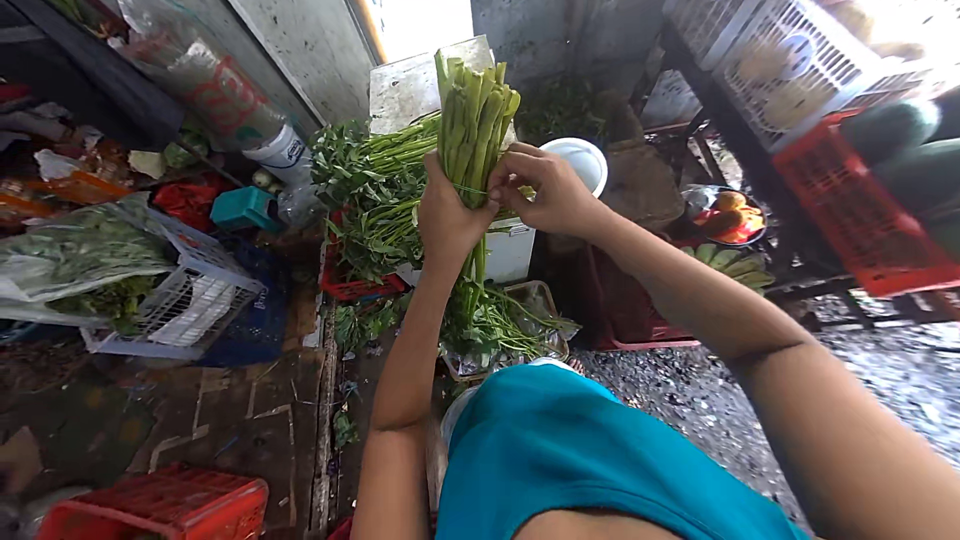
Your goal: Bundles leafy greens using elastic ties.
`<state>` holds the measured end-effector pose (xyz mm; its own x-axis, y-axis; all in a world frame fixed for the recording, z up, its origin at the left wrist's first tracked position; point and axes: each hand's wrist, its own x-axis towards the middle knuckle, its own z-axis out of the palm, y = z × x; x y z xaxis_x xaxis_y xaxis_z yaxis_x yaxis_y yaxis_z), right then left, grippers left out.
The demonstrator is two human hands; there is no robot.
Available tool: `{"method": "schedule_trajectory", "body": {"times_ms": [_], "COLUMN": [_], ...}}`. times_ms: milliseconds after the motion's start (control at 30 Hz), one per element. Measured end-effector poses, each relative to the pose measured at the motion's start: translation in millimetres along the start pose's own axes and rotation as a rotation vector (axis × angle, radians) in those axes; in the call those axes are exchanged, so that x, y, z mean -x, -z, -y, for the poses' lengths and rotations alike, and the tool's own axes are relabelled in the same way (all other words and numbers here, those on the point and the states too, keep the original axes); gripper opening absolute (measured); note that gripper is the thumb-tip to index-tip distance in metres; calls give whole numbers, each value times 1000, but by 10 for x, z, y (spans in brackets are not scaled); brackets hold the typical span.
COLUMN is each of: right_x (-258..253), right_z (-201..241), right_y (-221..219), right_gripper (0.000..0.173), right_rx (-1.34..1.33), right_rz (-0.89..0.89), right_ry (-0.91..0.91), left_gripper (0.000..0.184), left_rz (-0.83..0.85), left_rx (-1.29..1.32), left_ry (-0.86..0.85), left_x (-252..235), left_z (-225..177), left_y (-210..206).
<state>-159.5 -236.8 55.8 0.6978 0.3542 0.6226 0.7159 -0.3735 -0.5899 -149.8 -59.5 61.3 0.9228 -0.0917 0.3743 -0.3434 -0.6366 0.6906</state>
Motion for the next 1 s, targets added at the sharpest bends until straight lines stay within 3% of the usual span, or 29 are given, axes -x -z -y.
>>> {"method": "schedule_trajectory", "body": {"times_ms": [100, 167, 267, 367, 400, 467, 533, 600, 667, 700, 733, 800, 833, 900, 1000], "right_x": [-65, -91, -94, -48, -37, -64, -140, -230, -435, -582, -696, -821, -842, -846, -624], "right_z": [54, 69, 132, 241, 246, 181, -1, -260, -340, -206, -74, 69, 77, 39, -260], "right_y": [-143, -226, -275, -312, -242, -48, 44, 52, 1, -21, -27, -36, -57, -82, -4], "right_gripper": [6, 8, 24, 33, 38, 49, 45, 23, 60, 69, 66, 35, 40, 65, 85], "right_rx": [-97, -121, -289, -494, -397, 129, 399, 253, 21, -69, -152, -311, -356, -419, -613], "right_rz": [-17, 22, 205, 245, 269, 393, 481, 411, 422, 439, 461, 521, 560, 572, 361], "right_ry": [-87, -46, 29, -19, -60, -161, -251, -207, -312, -443, -571, -742, -814, -962, -1129], "left_gripper": [93, 95, 95, 93, 91, 83, 80, 78, 76, 78, 80, 80, 77, 72, 75], "left_rz": [-32, -35, -3, 32, 52, 108, 265, 414, 522, 585, 649, 740, 777, 808, 642], "left_rx": [-29, -26, -36, 16, 46, 104, 157, 176, 216, 248, 281, 293, 258, 120, 99], "left_ry": [10, 31, 120, 173, 171, 123, 33, -131, -265, -279, -268, -280, -291, -307, -397], "left_x": [41, 55, -24, -81, -64, 43, 214, 406, 564, 617, 659, 695, 713, 762, 820], "left_z": [100, 159, 300, 558, 639, 740, 683, 542, 410, 365, 331, 280, 234, 63, 29], "left_y": [115, 197, 319, 365, 384, 428, 460, 396, 292, 247, 208, 146, 131, 173, 229]}}
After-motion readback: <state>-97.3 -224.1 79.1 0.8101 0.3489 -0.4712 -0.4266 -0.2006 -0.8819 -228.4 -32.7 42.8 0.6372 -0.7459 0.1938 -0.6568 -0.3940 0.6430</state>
